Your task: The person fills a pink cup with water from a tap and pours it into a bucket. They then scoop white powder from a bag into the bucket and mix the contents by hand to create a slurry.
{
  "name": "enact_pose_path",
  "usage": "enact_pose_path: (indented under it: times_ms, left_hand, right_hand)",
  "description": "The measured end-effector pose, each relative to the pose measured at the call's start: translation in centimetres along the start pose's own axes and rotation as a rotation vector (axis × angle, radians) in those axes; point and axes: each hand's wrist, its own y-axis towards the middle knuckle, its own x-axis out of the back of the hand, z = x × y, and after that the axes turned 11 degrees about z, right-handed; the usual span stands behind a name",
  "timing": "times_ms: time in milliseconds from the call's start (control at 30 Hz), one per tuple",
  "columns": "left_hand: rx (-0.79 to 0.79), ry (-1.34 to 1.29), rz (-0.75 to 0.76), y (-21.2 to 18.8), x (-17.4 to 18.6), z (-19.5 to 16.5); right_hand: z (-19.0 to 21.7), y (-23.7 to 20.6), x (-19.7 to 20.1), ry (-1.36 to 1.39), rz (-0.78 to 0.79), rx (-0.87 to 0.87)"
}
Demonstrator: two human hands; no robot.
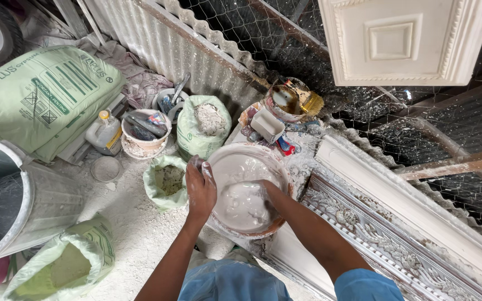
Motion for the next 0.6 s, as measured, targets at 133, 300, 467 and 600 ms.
enact_pose_path:
  times_ms: [133, 300, 467, 600]
  left_hand:
    - [-0.01, -0.009, -0.007, 0.2, 0.0, 0.2]
    - [0.003, 0.003, -0.009, 0.3, -0.3, 0.6]
    - [-0.073, -0.015, -0.021, 0.2, -0.4, 0.8]
    - [-0.039, 0.041, -0.013, 0.0, -0.4, 0.7]
  right_hand:
    - [0.4, -0.5, 0.8, 0.013, -0.023, 0.005]
    - [1.6, 0.2, 0.8, -0.009, -0.07, 0.004]
    - [2.2, 1.9, -0.9, -0.056, -0.108, -0.027]
    - [2.5, 5.1, -3.4, -0.125, -0.12, -0.078]
